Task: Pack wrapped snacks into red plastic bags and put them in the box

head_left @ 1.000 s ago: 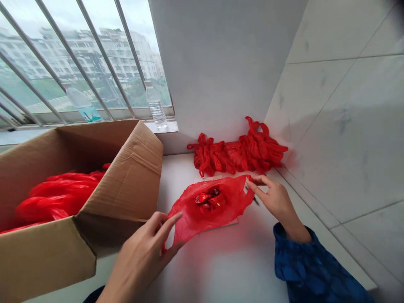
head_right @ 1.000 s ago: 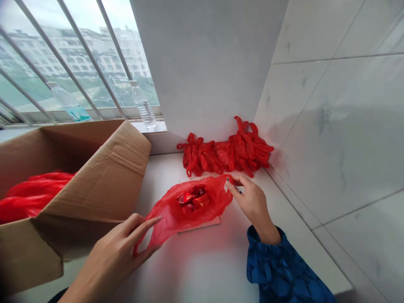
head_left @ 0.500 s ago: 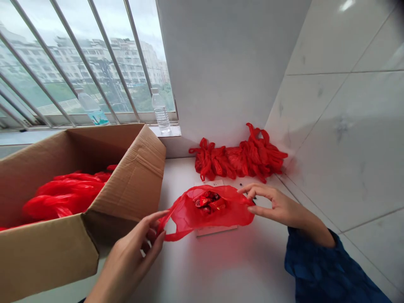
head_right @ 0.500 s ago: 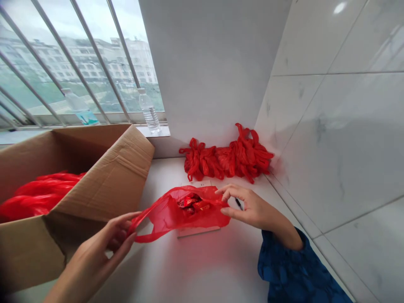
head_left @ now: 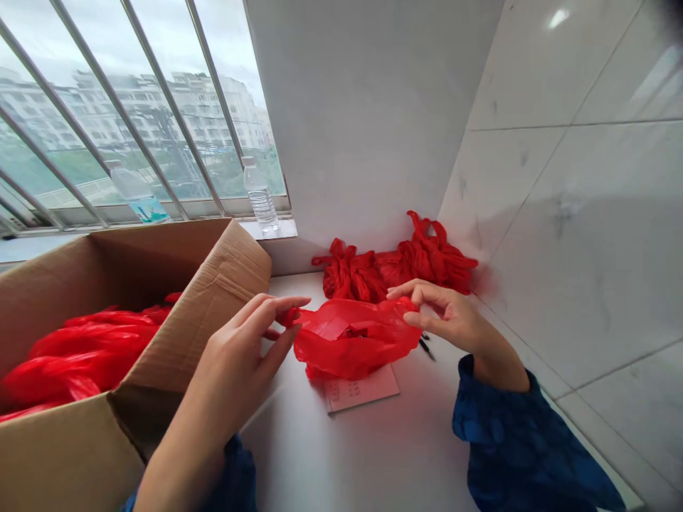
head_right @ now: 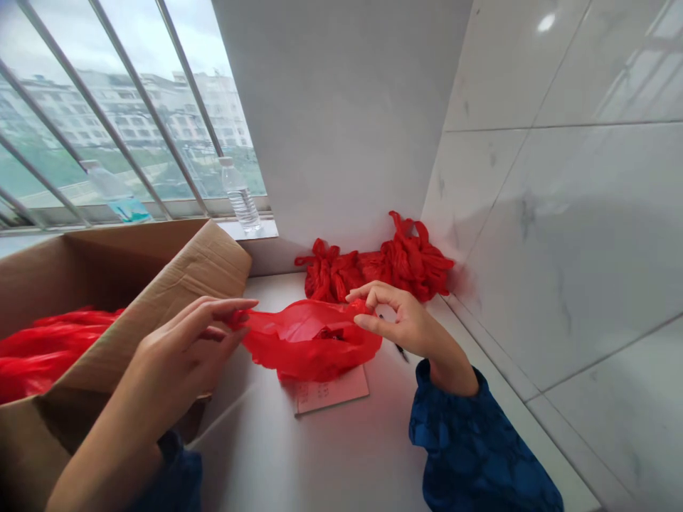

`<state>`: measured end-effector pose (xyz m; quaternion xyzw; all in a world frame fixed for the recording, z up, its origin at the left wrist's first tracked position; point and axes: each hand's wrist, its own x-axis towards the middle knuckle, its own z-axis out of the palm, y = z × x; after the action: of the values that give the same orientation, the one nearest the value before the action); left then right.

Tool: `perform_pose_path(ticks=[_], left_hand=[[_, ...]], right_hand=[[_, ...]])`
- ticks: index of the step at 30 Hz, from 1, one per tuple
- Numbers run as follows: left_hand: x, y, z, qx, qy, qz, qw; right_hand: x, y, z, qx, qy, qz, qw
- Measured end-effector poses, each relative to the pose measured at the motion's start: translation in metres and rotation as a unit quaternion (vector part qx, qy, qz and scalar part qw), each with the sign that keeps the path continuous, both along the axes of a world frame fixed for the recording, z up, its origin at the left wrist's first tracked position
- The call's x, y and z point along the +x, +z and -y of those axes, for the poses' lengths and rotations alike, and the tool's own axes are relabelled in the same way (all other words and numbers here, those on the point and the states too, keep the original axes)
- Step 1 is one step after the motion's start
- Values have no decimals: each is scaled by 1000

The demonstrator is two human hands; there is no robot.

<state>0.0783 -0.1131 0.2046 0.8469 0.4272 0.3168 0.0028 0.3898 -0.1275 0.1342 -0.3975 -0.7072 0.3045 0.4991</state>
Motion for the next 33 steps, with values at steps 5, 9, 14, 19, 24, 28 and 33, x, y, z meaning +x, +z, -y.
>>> perform_pose_path(ticks=[5, 9, 14, 19, 24, 28, 33], left_hand=[[-14, 2, 8, -31, 13, -36, 999], [-25, -1, 9, -80, -21, -45, 996], [-34, -3, 7, -110, -107, -63, 986], [-34, -4, 10, -193, -121, -80, 970], [-35, -5, 12, -199, -123, -83, 969], [-28, -2, 13, -198, -135, -73, 968], [-18, 3, 17, -196, -141, -80, 967]], right_hand=[[-1, -2, 0, -46, 68, -7, 997], [-5, -2, 0, -57, 102, 6, 993], [-3, -2, 7, -84, 110, 71, 988], [6, -3, 15, -122, 82, 118, 982], [-1, -1, 24, -36, -67, 167, 983], [-35, 12, 42, 154, -245, 40, 956], [-85, -2, 26, 76, 50, 133, 987]])
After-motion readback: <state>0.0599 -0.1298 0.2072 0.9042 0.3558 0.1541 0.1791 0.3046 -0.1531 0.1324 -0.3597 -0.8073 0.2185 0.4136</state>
